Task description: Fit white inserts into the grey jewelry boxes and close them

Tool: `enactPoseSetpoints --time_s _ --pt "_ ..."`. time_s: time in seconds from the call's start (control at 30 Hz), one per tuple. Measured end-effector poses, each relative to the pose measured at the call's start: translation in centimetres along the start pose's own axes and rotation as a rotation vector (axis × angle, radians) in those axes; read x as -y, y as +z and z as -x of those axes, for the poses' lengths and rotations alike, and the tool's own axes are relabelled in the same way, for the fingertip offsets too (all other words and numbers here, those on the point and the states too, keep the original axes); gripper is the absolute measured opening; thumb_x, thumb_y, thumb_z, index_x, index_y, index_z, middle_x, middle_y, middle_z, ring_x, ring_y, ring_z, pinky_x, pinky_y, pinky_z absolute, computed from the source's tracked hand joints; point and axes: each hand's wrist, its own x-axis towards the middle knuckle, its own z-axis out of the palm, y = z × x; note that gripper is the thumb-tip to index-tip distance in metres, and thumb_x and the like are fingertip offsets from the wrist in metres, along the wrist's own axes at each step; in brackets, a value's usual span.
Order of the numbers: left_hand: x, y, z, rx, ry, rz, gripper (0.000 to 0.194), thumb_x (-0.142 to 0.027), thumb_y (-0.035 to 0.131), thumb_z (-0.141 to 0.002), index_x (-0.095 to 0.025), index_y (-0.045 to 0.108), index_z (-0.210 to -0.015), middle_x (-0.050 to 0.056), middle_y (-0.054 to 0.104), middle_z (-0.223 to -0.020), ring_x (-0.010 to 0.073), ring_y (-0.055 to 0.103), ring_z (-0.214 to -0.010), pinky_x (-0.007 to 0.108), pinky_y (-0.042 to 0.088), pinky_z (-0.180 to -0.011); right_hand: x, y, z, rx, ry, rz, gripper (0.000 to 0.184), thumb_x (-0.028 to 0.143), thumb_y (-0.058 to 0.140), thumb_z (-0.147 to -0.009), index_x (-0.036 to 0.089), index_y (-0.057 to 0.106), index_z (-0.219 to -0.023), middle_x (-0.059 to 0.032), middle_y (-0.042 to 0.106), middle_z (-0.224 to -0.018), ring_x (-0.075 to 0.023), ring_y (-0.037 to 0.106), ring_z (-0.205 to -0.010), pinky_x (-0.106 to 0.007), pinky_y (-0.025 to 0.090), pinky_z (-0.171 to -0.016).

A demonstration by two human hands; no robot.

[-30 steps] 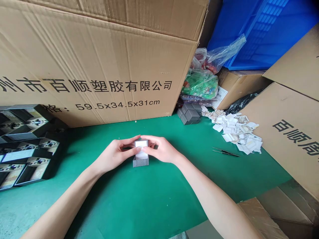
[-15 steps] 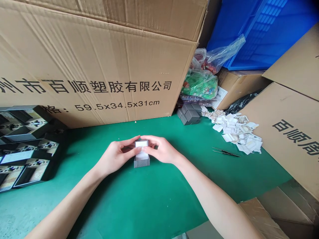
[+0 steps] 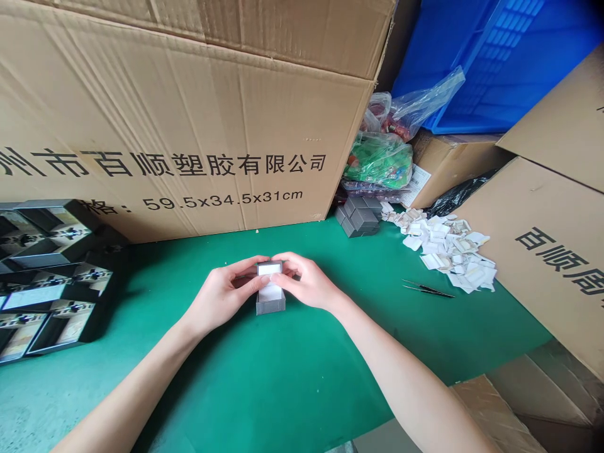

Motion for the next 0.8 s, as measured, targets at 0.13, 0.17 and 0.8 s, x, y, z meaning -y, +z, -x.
enactPoseSetpoints --time_s 0.13,0.17,0.8 --pt "0.2 -0.4 -0.3 0.055 0.019 0.017 0.063 -0.053 0.067 -0.086 -0.016 0.060 -0.137 0.009 0.075 -0.120 0.0283 0.071 -0.103 0.035 0.058 -0.089 -0.2 0.0 -0.1 0.008 -0.044 0.010 0.034 0.036 0.061 -0.093 0.018 0.061 -0.122 -0.0064 0.070 -0.105 -0.0162 0.065 -0.089 -0.029 0.053 -0.081" --pt "0.2 -0.5 -0.3 0.064 0.022 0.017 0.064 -0.054 0.066 -0.086 -0.016 0.060 -0.137 0.009 0.073 -0.123 0.0287 0.070 -0.104 0.036 0.057 -0.090 -0.2 0.0 -0.1 0.012 -0.043 0.003 0.034 0.036 0.061 -0.093 0.018 0.061 -0.122 -0.0065 0.070 -0.105 -0.0163 0.065 -0.089 -0.029 0.053 -0.081" --pt "0.4 -0.4 -0.1 0.065 0.067 -0.075 0.060 -0.054 0.062 -0.088 -0.020 0.061 -0.137 0.006 0.073 -0.123 0.0263 0.070 -0.101 0.032 0.058 -0.086 -0.1 -0.1 -0.2 -0.001 0.000 0.060 0.032 0.030 0.060 -0.092 0.017 0.062 -0.121 -0.0055 0.069 -0.099 -0.0162 0.064 -0.085 -0.028 0.051 -0.074"
